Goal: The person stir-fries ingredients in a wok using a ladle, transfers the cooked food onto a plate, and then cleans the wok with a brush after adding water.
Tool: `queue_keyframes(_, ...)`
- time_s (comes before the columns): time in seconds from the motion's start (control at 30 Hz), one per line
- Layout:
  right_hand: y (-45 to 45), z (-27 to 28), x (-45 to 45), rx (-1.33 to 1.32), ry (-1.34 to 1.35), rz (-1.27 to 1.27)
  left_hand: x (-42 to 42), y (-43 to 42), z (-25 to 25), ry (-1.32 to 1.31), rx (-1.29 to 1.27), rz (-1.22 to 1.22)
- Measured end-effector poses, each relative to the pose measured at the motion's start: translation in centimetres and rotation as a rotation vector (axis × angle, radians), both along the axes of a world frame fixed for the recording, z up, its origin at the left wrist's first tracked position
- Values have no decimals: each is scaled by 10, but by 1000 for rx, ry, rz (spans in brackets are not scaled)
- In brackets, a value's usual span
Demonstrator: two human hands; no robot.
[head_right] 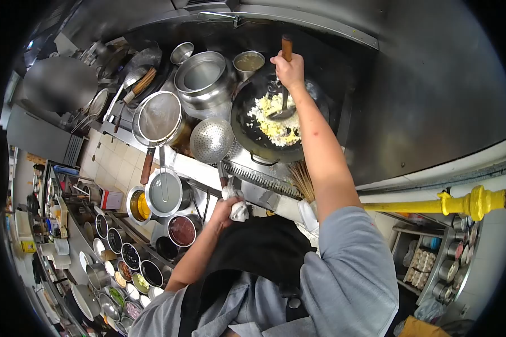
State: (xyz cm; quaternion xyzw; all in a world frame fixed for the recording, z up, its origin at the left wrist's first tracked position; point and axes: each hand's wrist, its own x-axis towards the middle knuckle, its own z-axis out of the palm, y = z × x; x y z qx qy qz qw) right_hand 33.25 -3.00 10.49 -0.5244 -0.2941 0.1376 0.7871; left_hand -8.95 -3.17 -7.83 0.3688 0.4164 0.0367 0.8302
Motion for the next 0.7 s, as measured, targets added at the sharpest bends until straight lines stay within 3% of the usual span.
queue_keyframes(0.1,5,-14,6,147,-91,-82,15,-16,30,26,10,3)
queue_keyframes(0.2,9,-52,9,52,35,-18,31,-15,-2,-40,-106,19)
queue_keyframes(0.37,-44,-11,-37,-63,68,43,101,16,-1,-88,-219,-15)
queue_keyframes(0.4,-59,-17,-49,-31,58,35,122,25,-10,-196,-288,-105)
queue_keyframes(0.53,-92,-81,-83,149,-57,-113,193,55,-62,29,-261,-163)
queue_keyframes(0.6,-94,-81,-92,159,-96,-163,197,68,-77,30,-427,-464)
queue_keyframes(0.7,-91,-35,-106,80,25,-186,203,73,-81,120,-469,-532)
